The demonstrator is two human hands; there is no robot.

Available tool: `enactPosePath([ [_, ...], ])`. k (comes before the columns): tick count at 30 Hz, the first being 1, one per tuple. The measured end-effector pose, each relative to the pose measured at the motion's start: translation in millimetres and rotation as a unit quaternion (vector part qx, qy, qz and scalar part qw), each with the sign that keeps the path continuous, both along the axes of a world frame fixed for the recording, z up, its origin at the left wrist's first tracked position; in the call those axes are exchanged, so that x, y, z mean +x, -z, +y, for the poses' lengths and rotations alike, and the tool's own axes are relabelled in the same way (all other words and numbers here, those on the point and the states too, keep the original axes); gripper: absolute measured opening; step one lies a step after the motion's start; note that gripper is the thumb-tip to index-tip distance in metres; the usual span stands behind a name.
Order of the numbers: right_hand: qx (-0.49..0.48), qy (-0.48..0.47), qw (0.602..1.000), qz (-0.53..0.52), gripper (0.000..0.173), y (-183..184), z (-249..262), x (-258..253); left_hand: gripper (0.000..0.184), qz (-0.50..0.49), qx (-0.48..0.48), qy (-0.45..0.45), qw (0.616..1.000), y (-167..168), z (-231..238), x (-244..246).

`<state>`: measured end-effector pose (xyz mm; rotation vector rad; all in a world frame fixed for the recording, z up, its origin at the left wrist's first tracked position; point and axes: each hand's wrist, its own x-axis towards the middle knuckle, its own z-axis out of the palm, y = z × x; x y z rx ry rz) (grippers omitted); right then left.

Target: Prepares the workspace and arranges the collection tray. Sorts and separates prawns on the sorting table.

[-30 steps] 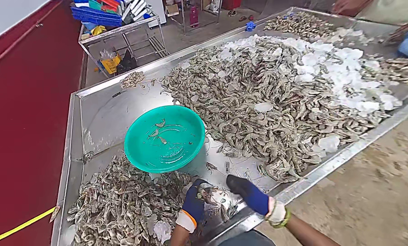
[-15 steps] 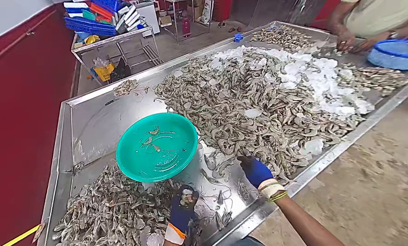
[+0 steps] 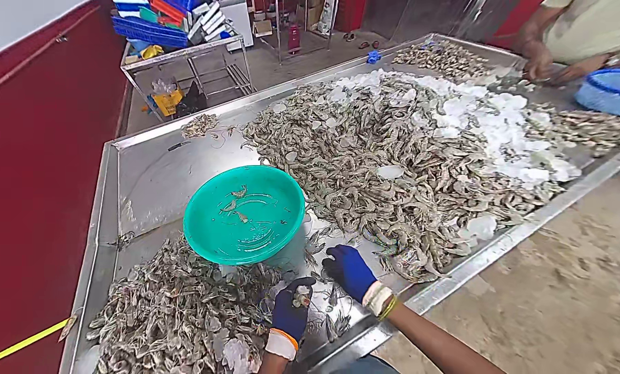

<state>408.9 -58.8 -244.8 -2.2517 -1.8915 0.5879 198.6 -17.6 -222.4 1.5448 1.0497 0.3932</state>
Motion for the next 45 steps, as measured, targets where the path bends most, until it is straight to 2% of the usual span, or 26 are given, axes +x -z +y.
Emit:
enactPosePath([
  [3,-0.101,0.036,0.993,-0.048,0.026,10.4,-0.6,-21.4,0.04,0.036,0.05,0.017,0.998,-3.9,-1.7,0.5],
  [6,-0.174,0.064,0.982,-0.023,0.031,-9.4,-18.7,-37.7,0.049,0.093,0.025,0.083,0.992,-7.3,-2.6,11.6],
  [9,-0.114,0.076,0.991,0.007,0.037,-36.0,-36.3,-55.9,0.05,0.105,0.002,0.111,0.988,-13.2,-14.5,33.6],
  [11,-0.123,0.094,0.988,-0.003,0.036,-46.8,-36.5,-57.6,0.046,0.138,0.005,0.105,0.985,-20.2,-19.7,46.9],
  [15,-0.124,0.064,0.988,-0.06,0.03,-44.1,-37.3,-50.5,0.045,0.222,-0.019,0.204,0.953,-31.3,-10.7,51.9],
  [18,-0.054,0.093,0.991,-0.08,0.014,-38.3,-45.6,-27.6,0.048,0.165,-0.058,0.204,0.963,-28.5,-3.4,43.0],
  [19,-0.071,0.107,0.989,-0.068,0.015,-40.0,-48.7,-12.6,0.048,0.131,-0.072,0.187,0.971,-25.3,-0.8,38.3],
  [21,-0.196,0.112,0.974,-0.005,0.031,-51.8,-48.3,19.3,0.048,0.077,-0.092,0.182,0.976,-17.2,5.7,28.7],
  [22,-0.219,0.119,0.968,0.012,0.035,-53.7,-43.5,32.4,0.048,0.063,-0.089,0.193,0.975,-14.2,7.9,26.1],
  [23,-0.2,0.122,0.972,0.01,0.034,-52.3,-35.1,43.8,0.045,0.053,-0.074,0.201,0.975,-11.2,8.2,26.7],
  [24,-0.147,0.115,0.982,-0.002,0.027,-46.2,-24.3,53.8,0.039,0.045,-0.048,0.202,0.977,-8.1,6.7,28.8],
  [26,-0.043,0.092,0.994,-0.027,0.027,-22.8,-2.0,68.5,0.032,0.042,-0.02,0.185,0.982,-7.9,2.5,33.6],
  [28,-0.018,0.089,0.994,-0.059,0.027,0.4,3.4,67.2,0.035,0.033,-0.027,0.142,0.989,-11.9,-2.3,34.6],
  [31,-0.032,0.101,0.99,-0.09,0.026,14.2,-21.5,38.0,0.039,0.028,0.007,0.08,0.996,-7.0,-6.5,35.3],
  [34,-0.082,0.077,0.992,-0.056,0.027,-9.0,-41.6,-7.9,0.056,0.109,0.015,0.14,0.984,-9.9,-7.6,45.3],
  [37,0.001,0.059,0.997,-0.044,0.027,-26.1,-45.9,-35.7,0.047,0.151,0.012,0.147,0.978,-18.8,-14.8,56.1],
  [40,-0.075,0.057,0.995,-0.03,0.031,-40.6,-35.5,-39.4,0.043,0.191,0.011,0.168,0.967,-28.0,-11.2,55.5],
  [43,-0.005,0.045,0.998,-0.036,0.016,-35.3,-37.1,-37.2,0.042,0.184,-0.003,0.216,0.959,-32.8,-2.6,46.6],
  [45,-0.065,0.076,0.994,-0.035,0.017,-38.9,-31.8,-22.8,0.045,0.16,-0.023,0.199,0.966,-31.0,4.0,33.8],
])
